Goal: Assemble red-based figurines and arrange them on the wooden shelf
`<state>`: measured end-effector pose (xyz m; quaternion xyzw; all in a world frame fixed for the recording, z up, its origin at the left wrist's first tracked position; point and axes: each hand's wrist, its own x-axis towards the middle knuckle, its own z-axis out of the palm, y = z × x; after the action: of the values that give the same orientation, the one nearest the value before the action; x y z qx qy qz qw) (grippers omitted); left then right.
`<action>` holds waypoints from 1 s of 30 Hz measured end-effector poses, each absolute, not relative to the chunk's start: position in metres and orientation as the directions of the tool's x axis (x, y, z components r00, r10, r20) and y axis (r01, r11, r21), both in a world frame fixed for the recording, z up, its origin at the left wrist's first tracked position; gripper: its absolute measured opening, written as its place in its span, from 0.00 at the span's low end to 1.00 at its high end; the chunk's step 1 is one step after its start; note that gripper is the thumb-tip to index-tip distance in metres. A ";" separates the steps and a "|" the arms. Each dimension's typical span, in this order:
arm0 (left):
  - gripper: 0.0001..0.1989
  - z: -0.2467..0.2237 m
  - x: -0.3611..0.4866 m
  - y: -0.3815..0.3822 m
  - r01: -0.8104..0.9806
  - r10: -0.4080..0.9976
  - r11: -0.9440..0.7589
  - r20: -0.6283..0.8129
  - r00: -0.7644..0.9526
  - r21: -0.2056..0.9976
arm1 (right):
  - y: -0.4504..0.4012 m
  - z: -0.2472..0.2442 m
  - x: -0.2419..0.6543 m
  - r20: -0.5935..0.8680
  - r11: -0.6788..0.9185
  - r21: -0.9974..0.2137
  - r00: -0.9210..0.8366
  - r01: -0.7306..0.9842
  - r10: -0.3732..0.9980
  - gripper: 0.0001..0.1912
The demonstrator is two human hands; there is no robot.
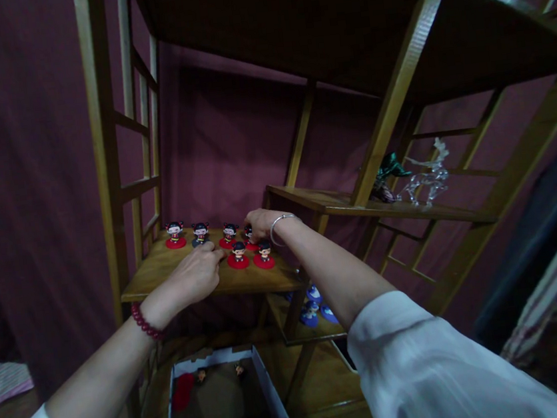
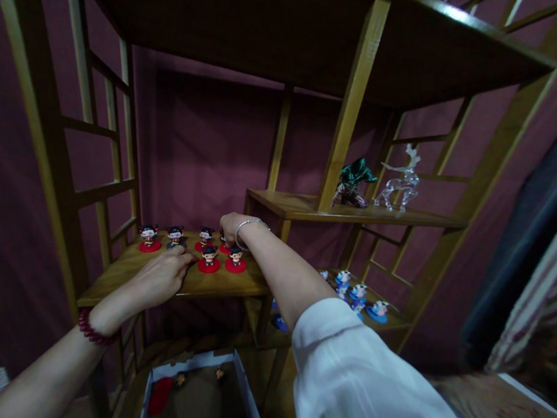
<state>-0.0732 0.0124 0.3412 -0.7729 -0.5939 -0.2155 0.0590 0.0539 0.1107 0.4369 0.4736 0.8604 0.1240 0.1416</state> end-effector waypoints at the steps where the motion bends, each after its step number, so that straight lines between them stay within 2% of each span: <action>1: 0.18 0.341 -0.073 0.013 0.944 0.893 -0.286 0.403 0.200 0.166 | 0.111 0.436 0.054 -0.121 0.519 0.348 -0.512 0.781 0.851 0.37; 13: 0.17 0.342 -0.072 0.011 0.934 0.898 -0.283 0.404 0.177 0.220 | 0.120 0.428 0.053 -0.081 0.518 0.350 -0.525 0.781 0.847 0.31; 22: 0.17 0.342 -0.072 0.011 0.938 0.892 -0.284 0.414 0.183 0.197 | 0.117 0.437 0.055 -0.091 0.518 0.356 -0.522 0.778 0.848 0.30; 24: 0.17 0.343 -0.072 0.010 0.945 0.894 -0.262 0.418 0.160 0.199 | 0.120 0.441 0.057 -0.059 0.538 0.320 -0.550 0.780 0.833 0.28; 28: 0.16 0.346 -0.070 0.005 0.953 0.902 -0.216 0.418 0.113 0.210 | 0.127 0.445 0.053 0.044 0.610 0.175 -0.626 0.772 0.779 0.26; 30: 0.16 0.348 -0.070 0.002 0.959 0.907 -0.183 0.414 0.080 0.216 | 0.130 0.443 0.048 0.036 0.644 0.135 -0.653 0.753 0.757 0.26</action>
<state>-0.0697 0.0023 0.3475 -0.7327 -0.6367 -0.2339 0.0557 0.0484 0.1298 0.4431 0.4164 0.9065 0.0692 0.0118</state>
